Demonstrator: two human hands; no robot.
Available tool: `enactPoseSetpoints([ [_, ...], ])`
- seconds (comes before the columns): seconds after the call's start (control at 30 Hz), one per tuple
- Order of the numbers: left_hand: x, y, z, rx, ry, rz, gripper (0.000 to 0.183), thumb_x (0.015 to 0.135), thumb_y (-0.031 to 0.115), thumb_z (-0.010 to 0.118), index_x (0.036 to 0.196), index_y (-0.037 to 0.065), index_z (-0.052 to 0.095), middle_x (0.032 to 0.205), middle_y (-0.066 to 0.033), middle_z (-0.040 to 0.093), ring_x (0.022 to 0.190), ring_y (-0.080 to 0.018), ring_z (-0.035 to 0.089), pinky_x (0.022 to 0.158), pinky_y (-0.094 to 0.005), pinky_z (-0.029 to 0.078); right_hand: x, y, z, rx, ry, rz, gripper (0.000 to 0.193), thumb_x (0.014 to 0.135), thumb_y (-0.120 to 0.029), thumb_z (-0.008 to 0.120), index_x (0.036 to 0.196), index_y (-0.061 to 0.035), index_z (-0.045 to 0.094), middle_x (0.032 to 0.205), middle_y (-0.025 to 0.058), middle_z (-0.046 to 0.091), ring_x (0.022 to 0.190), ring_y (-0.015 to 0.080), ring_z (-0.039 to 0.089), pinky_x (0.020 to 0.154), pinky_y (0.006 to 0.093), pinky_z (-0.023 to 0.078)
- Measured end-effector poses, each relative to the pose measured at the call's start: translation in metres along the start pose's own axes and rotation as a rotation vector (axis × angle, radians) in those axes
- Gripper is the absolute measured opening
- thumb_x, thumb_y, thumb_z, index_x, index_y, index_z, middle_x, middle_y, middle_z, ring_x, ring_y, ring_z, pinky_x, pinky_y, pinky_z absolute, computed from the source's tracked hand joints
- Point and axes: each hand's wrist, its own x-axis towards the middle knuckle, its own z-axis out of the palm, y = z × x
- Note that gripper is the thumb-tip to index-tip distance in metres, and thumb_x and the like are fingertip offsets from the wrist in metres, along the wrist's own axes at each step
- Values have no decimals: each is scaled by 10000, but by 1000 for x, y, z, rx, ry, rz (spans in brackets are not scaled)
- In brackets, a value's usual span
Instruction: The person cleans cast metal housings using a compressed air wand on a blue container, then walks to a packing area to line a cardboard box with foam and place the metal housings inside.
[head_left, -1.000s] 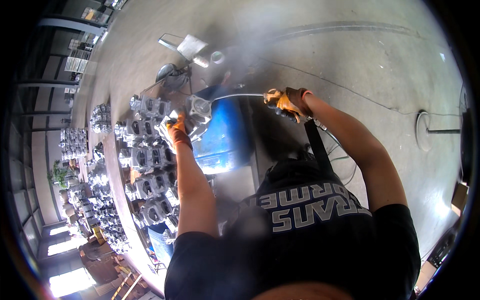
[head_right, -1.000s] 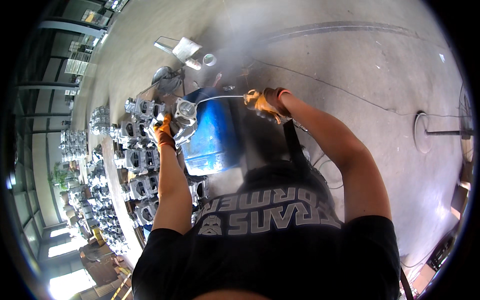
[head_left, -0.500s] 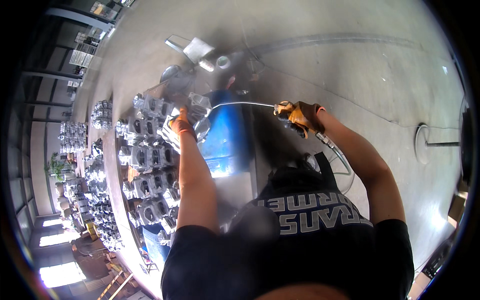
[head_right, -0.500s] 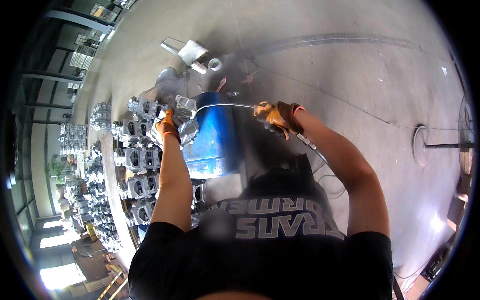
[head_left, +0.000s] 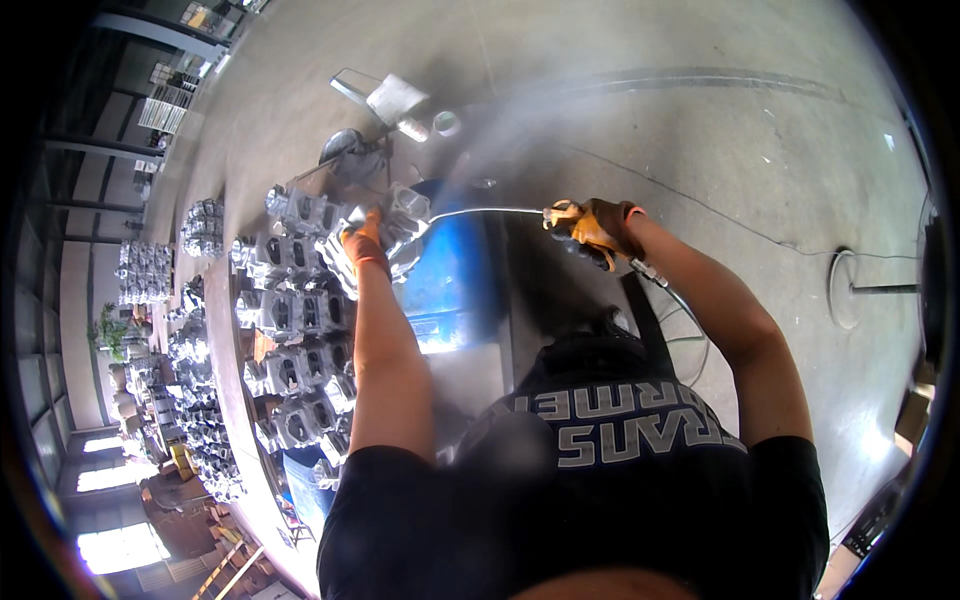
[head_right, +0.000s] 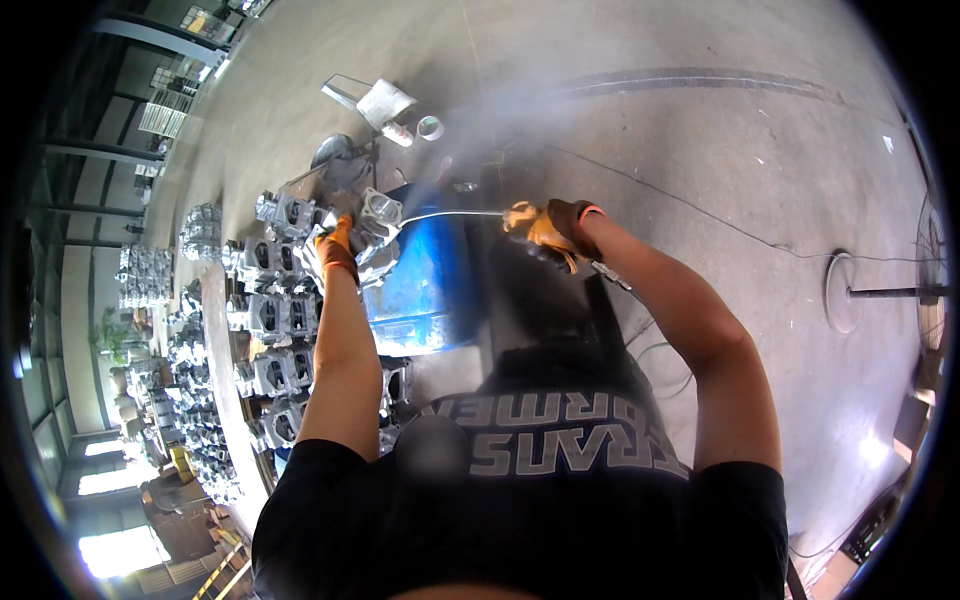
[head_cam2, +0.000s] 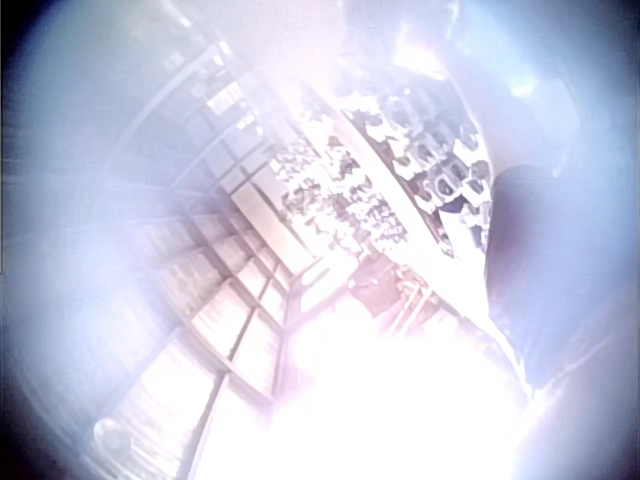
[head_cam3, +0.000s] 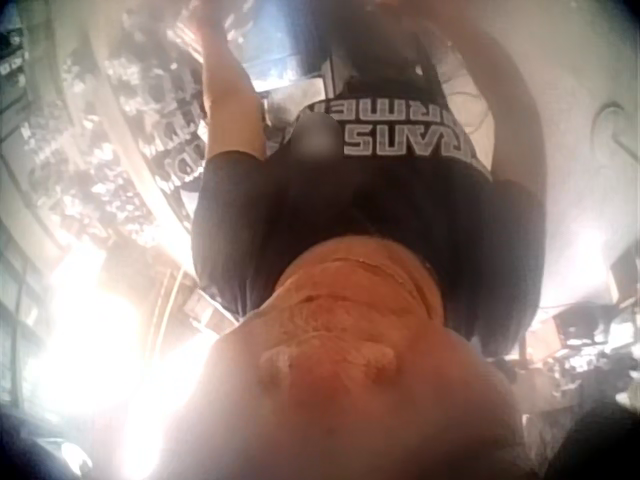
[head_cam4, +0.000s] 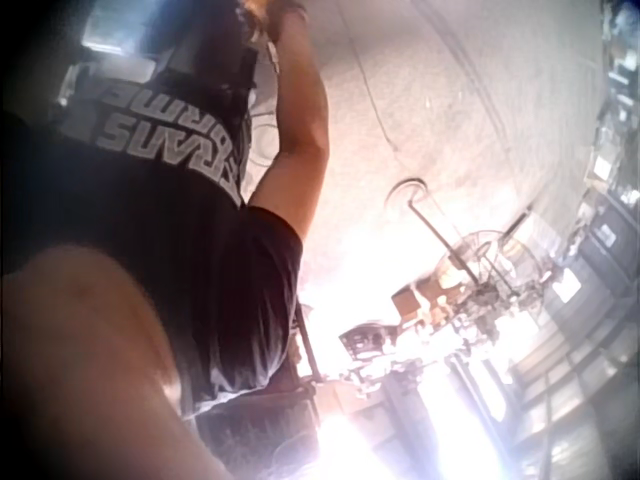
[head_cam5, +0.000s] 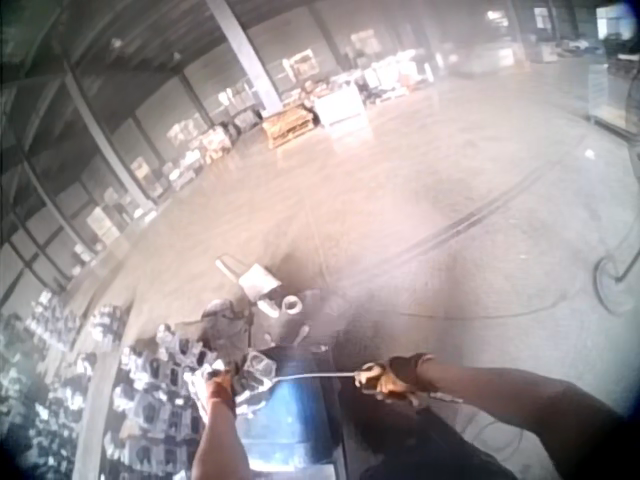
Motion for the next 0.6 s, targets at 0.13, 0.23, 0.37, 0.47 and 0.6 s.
enactPoseSetpoints([
  [0.13,0,-1,-5,87,-110,137,696,649,390,818,1122,-54,566,1019,-179,639,849,-256,614,750,-356,476,8,5,-1,-430,-62,-77,384,920,-320,330,896,-39,591,686,88,598,527,181,561,475,318,448],
  [0.23,13,-13,-7,73,-127,132,675,632,392,833,1075,-50,581,957,-147,640,771,-231,596,705,-352,475,-5,6,8,22,7,43,414,932,-361,332,927,-45,599,701,78,609,528,166,568,471,311,448],
  [0.37,-6,6,0,25,-15,66,647,649,345,819,1093,-58,574,980,-154,638,810,-243,598,751,-354,470,-43,-17,14,32,81,55,325,930,-318,370,907,-87,597,660,25,572,439,120,489,360,278,390],
  [0.47,1,5,6,44,58,11,738,655,355,805,1194,-62,521,1187,-218,579,1098,-311,551,948,-368,404,-37,-23,18,86,72,-24,362,933,-314,320,961,-83,597,717,60,603,494,151,545,435,303,438],
  [0.6,1,11,14,132,53,17,751,659,372,795,1210,-55,516,1205,-228,571,1114,-324,551,950,-362,411,-18,-25,15,73,62,-68,373,920,-272,282,976,-66,588,756,77,615,545,169,576,477,315,468],
])
